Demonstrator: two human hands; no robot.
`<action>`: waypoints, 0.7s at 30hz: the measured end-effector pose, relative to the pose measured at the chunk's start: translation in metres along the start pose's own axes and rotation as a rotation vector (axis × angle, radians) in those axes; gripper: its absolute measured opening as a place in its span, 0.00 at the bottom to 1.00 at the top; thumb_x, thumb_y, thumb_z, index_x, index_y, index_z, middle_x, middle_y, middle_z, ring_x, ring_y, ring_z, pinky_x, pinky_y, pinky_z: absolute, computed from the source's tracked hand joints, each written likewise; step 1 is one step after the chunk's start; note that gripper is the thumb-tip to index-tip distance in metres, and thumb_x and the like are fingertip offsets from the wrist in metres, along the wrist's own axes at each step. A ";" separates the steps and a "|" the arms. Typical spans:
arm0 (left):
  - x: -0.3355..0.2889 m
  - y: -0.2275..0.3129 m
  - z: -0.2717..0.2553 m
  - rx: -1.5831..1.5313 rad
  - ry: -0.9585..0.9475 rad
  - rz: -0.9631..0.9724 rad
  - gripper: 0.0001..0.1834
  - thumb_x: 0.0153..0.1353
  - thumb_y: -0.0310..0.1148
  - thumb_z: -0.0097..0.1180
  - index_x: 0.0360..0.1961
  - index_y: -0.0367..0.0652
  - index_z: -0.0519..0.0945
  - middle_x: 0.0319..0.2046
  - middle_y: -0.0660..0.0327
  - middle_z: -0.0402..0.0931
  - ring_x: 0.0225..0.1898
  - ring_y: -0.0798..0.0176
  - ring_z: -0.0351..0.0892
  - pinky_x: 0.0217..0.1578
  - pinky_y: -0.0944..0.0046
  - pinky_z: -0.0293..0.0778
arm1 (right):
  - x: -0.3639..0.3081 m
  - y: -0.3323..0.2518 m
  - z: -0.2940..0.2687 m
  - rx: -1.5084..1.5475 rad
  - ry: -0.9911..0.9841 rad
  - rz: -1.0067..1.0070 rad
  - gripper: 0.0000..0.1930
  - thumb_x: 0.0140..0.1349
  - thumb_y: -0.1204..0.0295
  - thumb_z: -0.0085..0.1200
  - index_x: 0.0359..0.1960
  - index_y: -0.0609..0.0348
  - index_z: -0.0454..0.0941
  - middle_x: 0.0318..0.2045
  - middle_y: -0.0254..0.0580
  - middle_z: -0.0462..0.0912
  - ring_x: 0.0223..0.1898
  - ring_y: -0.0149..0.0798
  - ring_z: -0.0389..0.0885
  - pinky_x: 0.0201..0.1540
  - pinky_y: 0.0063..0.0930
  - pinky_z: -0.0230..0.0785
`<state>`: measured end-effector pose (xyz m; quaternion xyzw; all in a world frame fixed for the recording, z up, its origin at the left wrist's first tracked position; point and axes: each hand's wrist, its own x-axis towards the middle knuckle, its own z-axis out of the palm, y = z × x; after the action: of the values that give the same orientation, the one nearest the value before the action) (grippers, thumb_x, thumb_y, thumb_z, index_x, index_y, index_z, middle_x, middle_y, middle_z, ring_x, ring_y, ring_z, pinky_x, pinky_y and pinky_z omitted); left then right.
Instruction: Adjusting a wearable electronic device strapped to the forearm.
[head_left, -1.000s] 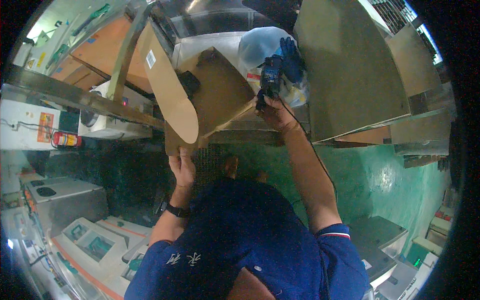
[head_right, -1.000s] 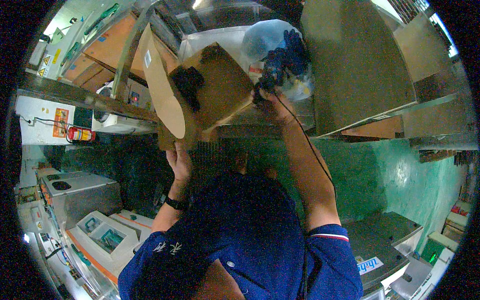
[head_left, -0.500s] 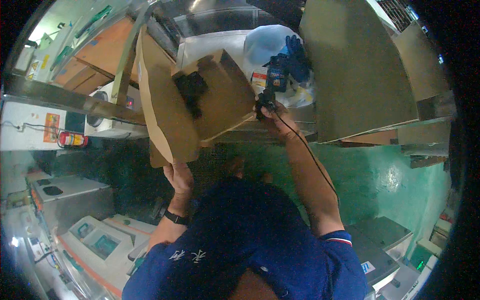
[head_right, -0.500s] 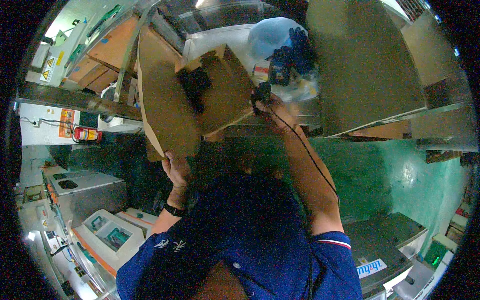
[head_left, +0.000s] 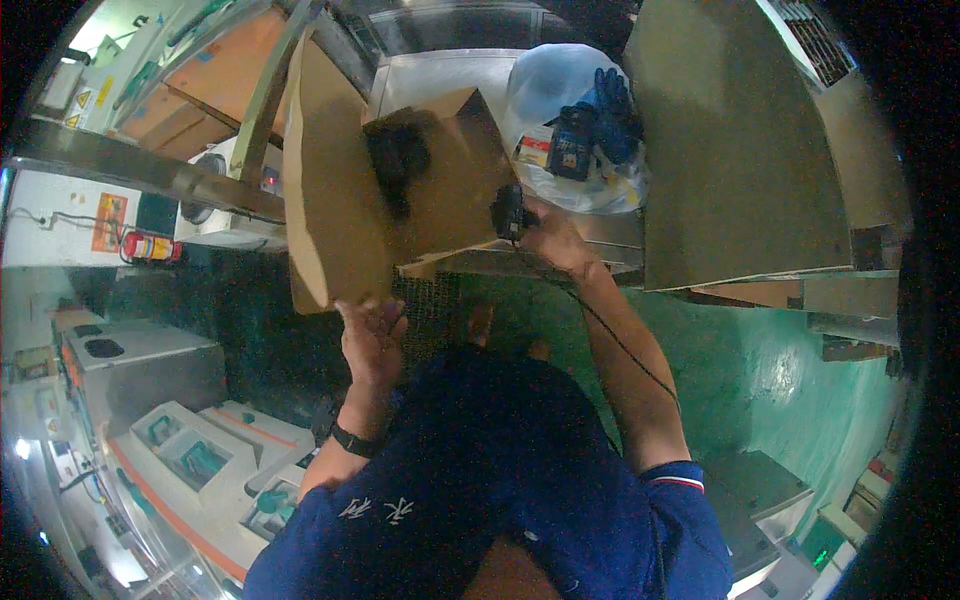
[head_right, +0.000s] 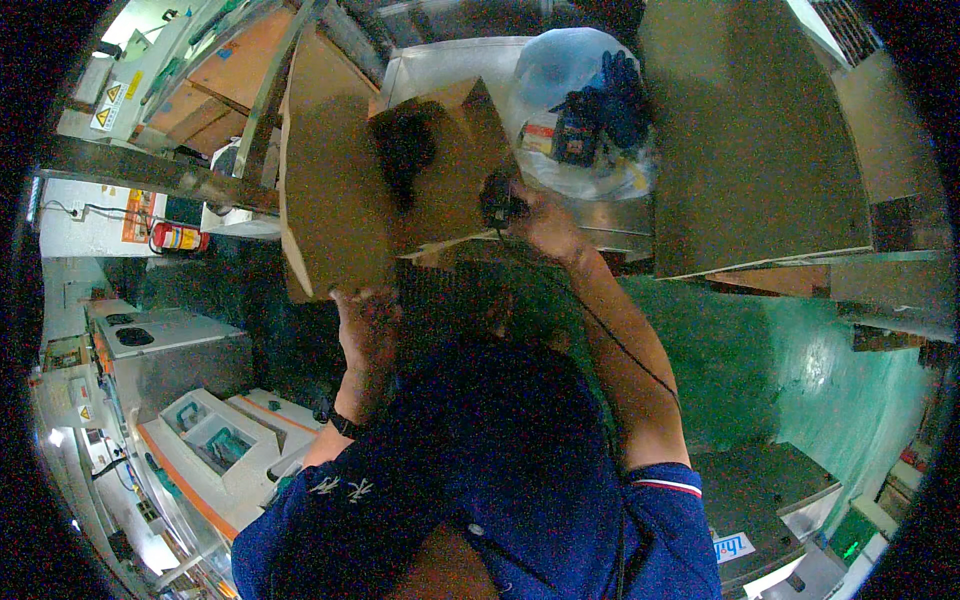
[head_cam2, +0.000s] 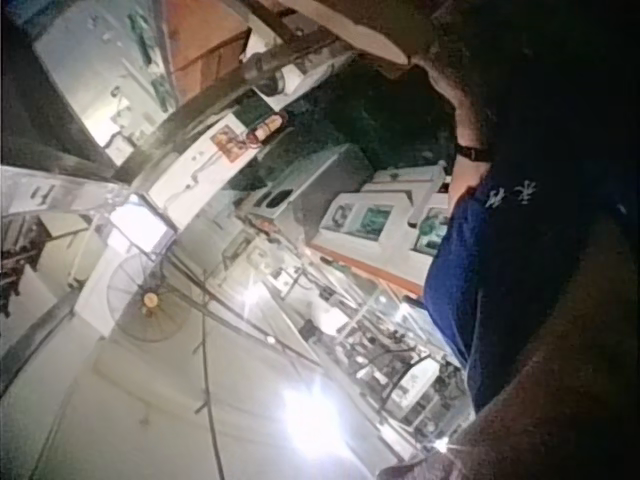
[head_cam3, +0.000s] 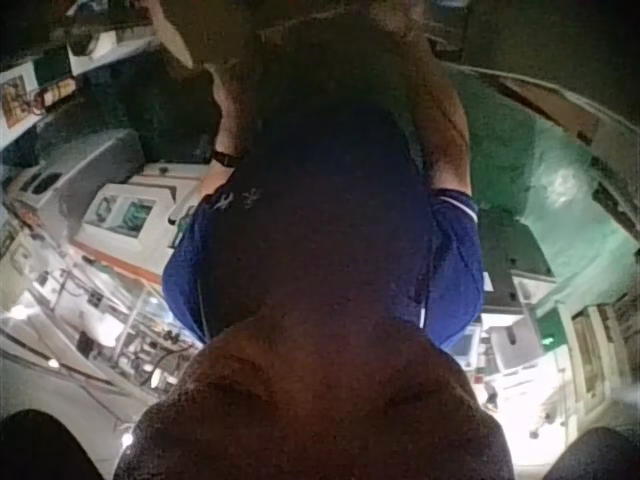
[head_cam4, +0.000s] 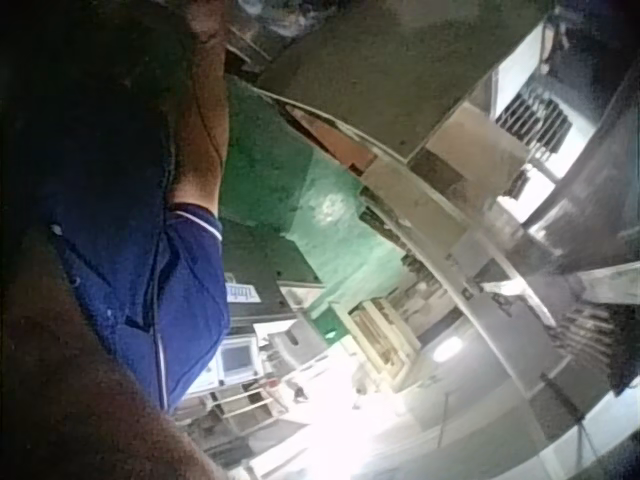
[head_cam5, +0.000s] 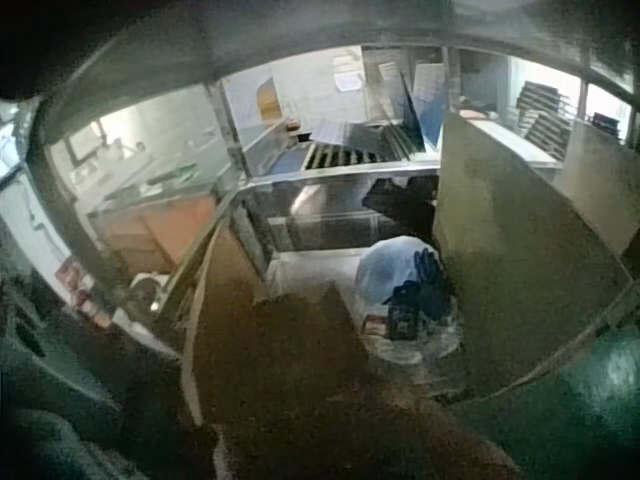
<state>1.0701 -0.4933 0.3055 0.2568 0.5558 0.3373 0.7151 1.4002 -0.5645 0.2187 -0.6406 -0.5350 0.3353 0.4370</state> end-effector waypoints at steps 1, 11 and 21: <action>-0.004 -0.002 0.003 -0.237 -0.089 0.026 0.32 0.72 0.59 0.43 0.58 0.38 0.68 0.55 0.52 0.70 0.52 0.57 0.73 0.54 0.51 0.70 | -0.003 -0.016 0.002 0.152 -0.009 0.031 0.28 0.55 0.77 0.61 0.60 0.57 0.74 0.50 0.43 0.83 0.52 0.39 0.79 0.57 0.34 0.70; 0.036 -0.009 0.037 -0.208 -0.059 0.343 0.27 0.73 0.45 0.47 0.65 0.40 0.64 0.60 0.51 0.67 0.63 0.53 0.65 0.63 0.49 0.63 | -0.061 -0.098 -0.038 -0.195 0.254 -0.230 0.32 0.44 0.89 0.57 0.56 0.56 0.76 0.48 0.45 0.77 0.51 0.45 0.77 0.53 0.34 0.71; 0.099 0.003 0.119 0.175 -0.487 0.955 0.23 0.69 0.32 0.52 0.63 0.38 0.69 0.59 0.55 0.71 0.62 0.53 0.67 0.62 0.57 0.64 | -0.116 -0.171 -0.079 -0.578 0.351 -0.469 0.29 0.35 0.86 0.62 0.47 0.56 0.83 0.47 0.46 0.76 0.50 0.52 0.76 0.50 0.41 0.73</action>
<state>1.1999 -0.4151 0.2759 0.6102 0.2216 0.5079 0.5662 1.3803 -0.6856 0.4021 -0.6452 -0.6559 -0.0518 0.3883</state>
